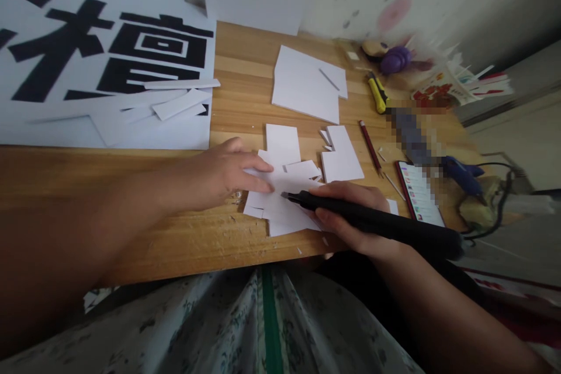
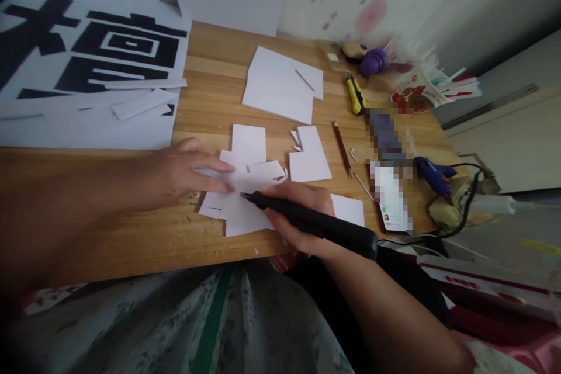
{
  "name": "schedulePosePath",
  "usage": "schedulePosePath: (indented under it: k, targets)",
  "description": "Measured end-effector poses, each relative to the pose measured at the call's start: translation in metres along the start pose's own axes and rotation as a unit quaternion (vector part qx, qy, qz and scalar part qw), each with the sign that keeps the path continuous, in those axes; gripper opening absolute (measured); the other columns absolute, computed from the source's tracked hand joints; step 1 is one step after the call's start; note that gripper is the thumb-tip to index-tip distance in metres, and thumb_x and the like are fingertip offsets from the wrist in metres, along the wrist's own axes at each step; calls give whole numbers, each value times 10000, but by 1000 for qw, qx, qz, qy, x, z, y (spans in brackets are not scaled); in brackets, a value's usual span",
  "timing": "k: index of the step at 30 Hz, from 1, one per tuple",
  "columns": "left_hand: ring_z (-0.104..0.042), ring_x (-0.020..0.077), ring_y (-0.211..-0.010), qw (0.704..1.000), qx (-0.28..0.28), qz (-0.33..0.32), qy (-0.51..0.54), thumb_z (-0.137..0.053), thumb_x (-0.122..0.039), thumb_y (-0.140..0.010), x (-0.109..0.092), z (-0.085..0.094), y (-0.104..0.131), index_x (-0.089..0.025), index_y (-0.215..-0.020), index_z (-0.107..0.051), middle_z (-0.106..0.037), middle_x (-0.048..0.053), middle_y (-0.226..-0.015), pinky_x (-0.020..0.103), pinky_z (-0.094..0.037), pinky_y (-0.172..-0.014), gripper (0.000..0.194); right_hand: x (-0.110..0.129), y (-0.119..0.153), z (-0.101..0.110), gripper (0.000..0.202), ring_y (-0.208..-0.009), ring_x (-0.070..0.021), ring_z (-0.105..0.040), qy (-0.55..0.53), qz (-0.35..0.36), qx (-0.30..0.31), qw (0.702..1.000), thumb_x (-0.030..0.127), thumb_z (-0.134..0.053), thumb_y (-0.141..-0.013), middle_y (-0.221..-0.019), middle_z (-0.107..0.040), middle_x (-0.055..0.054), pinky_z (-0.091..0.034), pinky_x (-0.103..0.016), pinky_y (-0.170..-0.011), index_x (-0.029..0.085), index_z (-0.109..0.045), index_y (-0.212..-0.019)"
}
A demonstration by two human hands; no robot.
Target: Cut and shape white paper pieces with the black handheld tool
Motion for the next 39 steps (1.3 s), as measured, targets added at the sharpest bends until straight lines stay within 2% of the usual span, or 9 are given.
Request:
schedulePosePath:
  k: [6, 12, 17, 21, 26, 31, 34, 36, 39]
  targets:
    - [-471, 213, -1011, 1000, 4, 6, 8, -350, 94, -745, 3, 0, 2, -378, -1194, -660, -616, -43, -1283, 297, -432, -823, 722, -1, 7, 2, 182, -661, -143, -714, -1, -10, 0, 1000, 150, -643, -826, -807, -759, -29, -554, -212, -586, 205, -686, -994]
    - [-469, 178, -924, 999, -46, 3, 3, -353, 67, -822, 18, 4, 9, -356, -1162, -678, -623, -40, -1274, 279, -439, -797, 633, -8, 20, 7, 222, -660, -141, -707, 8, -45, 15, 999, 146, -644, -838, -820, -762, -9, -552, -216, -584, 227, -687, -1041]
    - [-496, 179, -1086, 999, -30, 12, 13, -361, 36, -853, 19, 6, 8, -351, -1132, -688, -600, -10, -1299, 314, -443, -922, 579, -8, 25, 9, 190, -704, -157, -717, -22, -71, -5, 997, 178, -640, -844, -843, -763, -26, -565, -234, -620, 216, -695, -1022]
    - [-484, 187, -1193, 999, -20, 21, 22, -361, 13, -887, 14, 5, 9, -362, -1150, -675, -570, 3, -1349, 342, -427, -992, 556, -2, 23, 13, 164, -696, -145, -703, -13, -54, -9, 998, 171, -634, -841, -831, -749, -33, -553, -224, -618, 197, -687, -994]
    - [-505, 163, -1169, 995, -71, 47, 42, -367, -62, -951, 22, 3, 15, -396, -1130, -677, -549, -27, -1384, 308, -418, -990, 490, -1, 23, 10, 178, -659, -129, -671, -12, 27, -34, 999, 195, -608, -860, -818, -725, -48, -519, -216, -580, 180, -659, -1029]
    - [-515, 226, -1223, 998, 2, 54, 42, -431, -145, -954, 29, 0, 15, -502, -1185, -617, -516, -46, -1435, 375, -446, -1002, 465, -4, 23, 4, 178, -619, -133, -628, -18, 64, -57, 996, 257, -576, -891, -766, -679, -50, -499, -230, -564, 170, -664, -1019]
    - [-525, 219, -1188, 995, -38, 82, 33, -395, -142, -964, 29, 1, 16, -544, -1157, -611, -530, -66, -1419, 389, -452, -982, 495, -5, 25, 5, 201, -653, -138, -631, -36, 68, -71, 994, 289, -548, -923, -805, -676, -54, -519, -245, -606, 176, -648, -1057]
    - [-531, 220, -1153, 993, -57, 100, 29, -372, -149, -967, 29, 0, 18, -553, -1138, -617, -530, -79, -1418, 395, -439, -977, 503, -7, 26, 9, 228, -718, -151, -638, -25, 54, -92, 994, 300, -546, -929, -853, -670, -61, -538, -269, -664, 185, -640, -1102]
    - [-518, 239, -1185, 991, -54, 113, 45, -369, -193, -972, 33, -3, 21, -568, -1137, -612, -503, -99, -1435, 398, -396, -1008, 477, -17, 23, 15, 288, -847, -179, -635, 66, -19, -110, 992, 323, -565, -931, -951, -630, -65, -543, -310, -773, 228, -643, -1191]
Point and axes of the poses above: each hand's wrist, its own y-axis away from the middle knuckle, its own z-axis out of the back of the hand, x = y × z, the point moved 3 cm from there along -y, towards the middle knuckle
